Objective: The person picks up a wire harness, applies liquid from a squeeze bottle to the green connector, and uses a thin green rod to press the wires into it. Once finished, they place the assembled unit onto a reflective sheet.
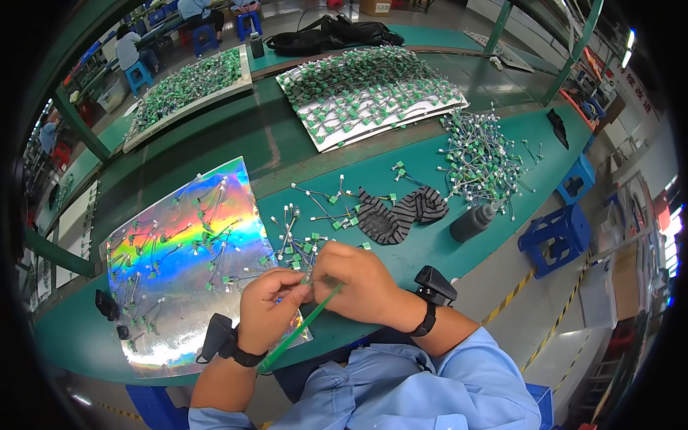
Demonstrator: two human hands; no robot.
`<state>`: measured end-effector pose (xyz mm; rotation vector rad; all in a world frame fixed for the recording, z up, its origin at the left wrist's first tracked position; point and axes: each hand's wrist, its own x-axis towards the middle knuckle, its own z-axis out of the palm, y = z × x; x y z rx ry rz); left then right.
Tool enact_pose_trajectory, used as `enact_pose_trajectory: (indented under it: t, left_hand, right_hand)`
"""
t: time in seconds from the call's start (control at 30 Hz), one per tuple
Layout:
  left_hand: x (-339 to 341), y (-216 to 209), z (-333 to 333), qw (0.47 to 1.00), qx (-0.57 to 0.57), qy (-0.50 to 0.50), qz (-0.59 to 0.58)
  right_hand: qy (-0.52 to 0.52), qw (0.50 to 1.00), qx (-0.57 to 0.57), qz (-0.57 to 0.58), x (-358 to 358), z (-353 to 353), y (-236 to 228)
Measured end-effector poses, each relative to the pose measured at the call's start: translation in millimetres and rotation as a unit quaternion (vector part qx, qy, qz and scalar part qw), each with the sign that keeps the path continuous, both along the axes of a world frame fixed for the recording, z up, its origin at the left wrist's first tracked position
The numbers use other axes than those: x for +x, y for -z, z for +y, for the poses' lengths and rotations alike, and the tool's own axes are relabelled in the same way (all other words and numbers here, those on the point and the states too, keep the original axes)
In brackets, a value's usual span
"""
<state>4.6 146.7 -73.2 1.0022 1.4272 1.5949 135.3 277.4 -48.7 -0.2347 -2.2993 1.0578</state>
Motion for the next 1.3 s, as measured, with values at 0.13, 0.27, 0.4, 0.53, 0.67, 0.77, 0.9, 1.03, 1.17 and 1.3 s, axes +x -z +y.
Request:
enact_pose_trajectory:
  t: [0.13, 0.27, 0.4, 0.53, 0.67, 0.77, 0.9, 1.03, 1.17, 1.3]
  left_hand:
    - [0, -3, 2, 0.991, 0.025, -0.041, 0.128]
    - [3, -4, 3, 0.981, 0.048, -0.067, 0.174]
    - [1, -3, 5, 0.973, 0.07, -0.084, 0.202]
    - [2, 1, 3, 0.983, 0.063, -0.081, 0.154]
    - [3, 3, 1, 0.998, 0.026, -0.048, 0.01]
    - [4, 4, 0, 0.998, 0.012, -0.023, -0.061]
    - [4, 1, 0, 0.988, 0.013, -0.008, -0.152]
    - [1, 3, -1, 0.988, 0.004, -0.021, -0.15]
    - [-5, -1, 1, 0.981, 0.016, -0.034, -0.191]
    - [-2, 0, 1, 0.985, 0.056, -0.028, -0.162]
  right_hand:
    - [0.037, 0.999, -0.022, 0.006, -5, -5, 2]
    - [0.075, 0.997, 0.015, 0.032, -7, -10, 4]
    - [0.09, 0.988, 0.098, 0.08, -13, -7, 7]
    - [0.088, 0.984, 0.122, 0.096, -13, -10, 7]
    - [0.072, 0.983, 0.138, 0.099, -10, -9, 7]
    - [0.061, 0.983, 0.145, 0.099, -9, -9, 8]
    - [0.047, 0.982, 0.157, 0.093, -8, -7, 10]
    - [0.015, 0.982, 0.17, 0.081, -7, -7, 11]
    - [-0.007, 0.995, 0.07, 0.068, 1, -7, 8]
    - [0.012, 0.995, -0.088, 0.045, 14, -3, 9]
